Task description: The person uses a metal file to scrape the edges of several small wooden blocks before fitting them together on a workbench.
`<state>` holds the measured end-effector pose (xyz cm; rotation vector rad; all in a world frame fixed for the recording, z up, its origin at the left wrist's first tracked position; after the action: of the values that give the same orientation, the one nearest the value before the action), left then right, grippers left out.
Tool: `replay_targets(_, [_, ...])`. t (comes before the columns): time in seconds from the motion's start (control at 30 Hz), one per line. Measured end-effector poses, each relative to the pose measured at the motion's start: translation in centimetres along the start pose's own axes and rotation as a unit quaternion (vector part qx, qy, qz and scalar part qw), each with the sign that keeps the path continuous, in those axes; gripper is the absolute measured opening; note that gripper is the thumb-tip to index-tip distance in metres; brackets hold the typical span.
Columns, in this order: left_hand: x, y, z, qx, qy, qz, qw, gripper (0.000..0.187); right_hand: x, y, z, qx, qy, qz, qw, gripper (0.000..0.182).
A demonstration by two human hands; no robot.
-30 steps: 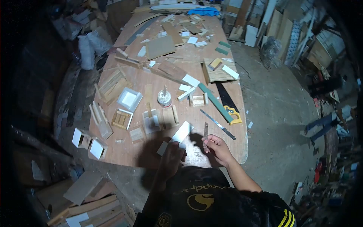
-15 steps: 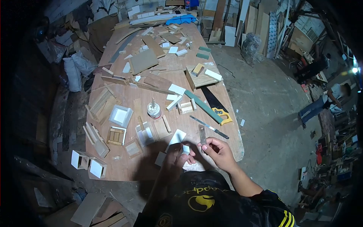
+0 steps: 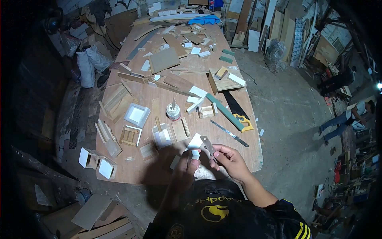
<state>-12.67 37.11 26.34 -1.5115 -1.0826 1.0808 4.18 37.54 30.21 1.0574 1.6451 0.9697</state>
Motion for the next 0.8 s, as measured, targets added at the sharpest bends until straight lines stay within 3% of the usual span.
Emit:
replay_targets(0.17, [-0.2, -0.1, 0.5, 0.023, -0.016, -0.004, 1.000, 0.033, -0.2, -0.8, -1.4, 0.107, 0.021, -0.059, 0.992, 0.031])
replay_targets(0.27, [-0.4, 0.0, 0.6, 0.008, -0.020, -0.002, 1.000, 0.033, -0.2, -0.5, -1.6, 0.037, -0.002, -0.014, 0.999, 0.031])
replay_targets(0.33, [-0.6, 0.2, 0.8, 0.000, -0.025, 0.002, 1.000, 0.034, -0.5, 1.9, -2.6, -0.191, -0.015, 0.139, 0.972, 0.029])
replay_targets(0.47, [-0.8, 0.1, 0.9, 0.016, -0.032, 0.009, 0.999, 0.034, -0.4, 0.9, -2.0, -0.137, -0.036, 0.064, 0.988, 0.029])
replay_targets(0.53, [-0.9, -0.1, 0.8, 0.019, -0.035, 0.010, 0.999, 0.034, -0.1, -0.3, -1.8, 0.031, 0.004, 0.001, 1.000, 0.037])
replay_targets(0.63, [-0.9, -0.2, 0.7, 0.012, -0.040, 0.005, 0.999, 0.034, -0.2, -1.1, -1.8, 0.100, 0.001, -0.026, 0.995, 0.043])
replay_targets(0.77, [-0.9, -0.2, 0.5, 0.039, -0.033, 0.004, 0.999, 0.035, 0.0, -1.1, -1.3, 0.092, 0.005, -0.004, 0.996, 0.035])
replay_targets(0.8, [-1.0, -0.4, 0.4, 0.047, -0.034, -0.004, 0.998, 0.035, -0.1, -0.2, -1.2, -0.016, -0.023, 0.055, 0.998, 0.030])
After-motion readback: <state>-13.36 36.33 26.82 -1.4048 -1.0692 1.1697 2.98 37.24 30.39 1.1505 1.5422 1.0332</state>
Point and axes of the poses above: each hand's wrist, its own x-axis towards the middle knuckle, its own z-axis out of the back of the hand, y = z × x, the point moved 5 cm from there along x, towards the middle knuckle, and after that the axes turned 4 degrees about -y, right-handed, at the moved point
